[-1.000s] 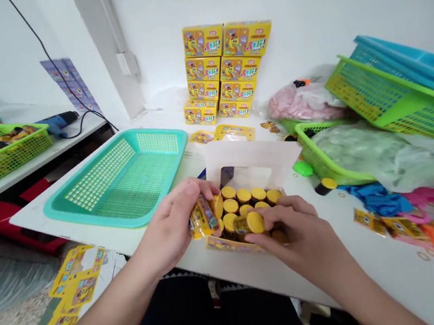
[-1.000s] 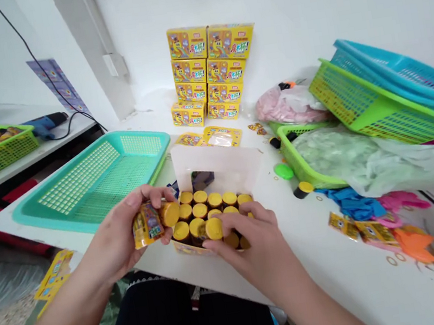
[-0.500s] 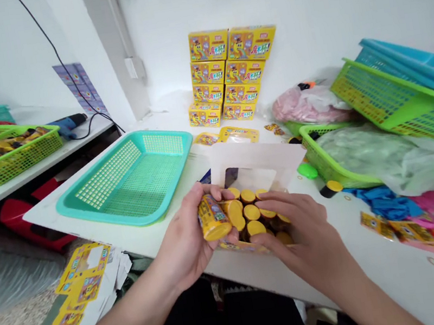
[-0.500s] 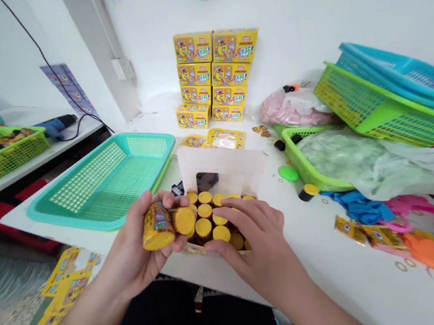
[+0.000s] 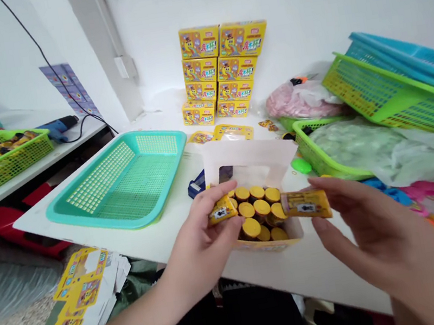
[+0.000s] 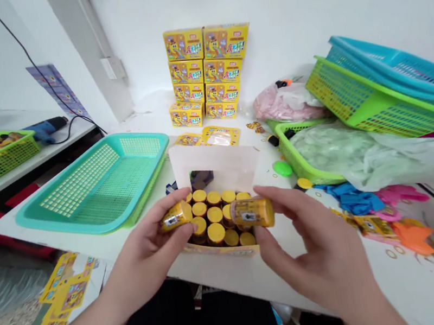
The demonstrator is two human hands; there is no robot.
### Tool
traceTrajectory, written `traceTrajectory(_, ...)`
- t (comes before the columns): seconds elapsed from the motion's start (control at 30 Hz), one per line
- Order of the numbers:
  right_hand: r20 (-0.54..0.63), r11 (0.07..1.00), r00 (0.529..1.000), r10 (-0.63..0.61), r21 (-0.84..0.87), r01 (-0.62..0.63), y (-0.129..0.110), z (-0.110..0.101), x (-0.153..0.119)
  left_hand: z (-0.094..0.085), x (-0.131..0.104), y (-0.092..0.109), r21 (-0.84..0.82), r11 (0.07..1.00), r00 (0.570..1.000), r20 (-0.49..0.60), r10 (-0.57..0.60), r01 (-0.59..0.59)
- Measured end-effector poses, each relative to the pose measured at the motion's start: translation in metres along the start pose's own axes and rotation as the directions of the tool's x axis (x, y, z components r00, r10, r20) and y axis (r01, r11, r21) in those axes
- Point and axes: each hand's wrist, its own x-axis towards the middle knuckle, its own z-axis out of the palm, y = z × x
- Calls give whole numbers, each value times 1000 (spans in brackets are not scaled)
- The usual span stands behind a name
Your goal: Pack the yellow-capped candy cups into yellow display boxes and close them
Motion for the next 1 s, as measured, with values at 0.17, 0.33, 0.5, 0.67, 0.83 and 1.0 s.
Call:
traceTrajectory(0.17,299,983,953,-48,-157,99,13,-11,4,-2,11,-1,263,935,971,55,232,-239)
traceTrajectory(0.33,459,963,880,-124,-158,219,15,-5,11,14,18,0,280,937,968,194,160,-211)
traceTrajectory(0.5,520,966,850,-80,-171,195,17,-5,15,29,24,-7,575,768,944,309,115,-282)
traceTrajectory(0.67,499,979,864,-68,-134,154,18,-4,14,36,30,-25,699,628,933,335,135,-342)
traceTrajectory(0.83,518,968,845,-129,-119,220,30,-17,11,2,22,1,709,530,884,353,305,-466)
traceTrajectory(1.0,472,998,880,-55,38,42,75,-10,-1,-65,11,-10,551,617,826,325,461,-562)
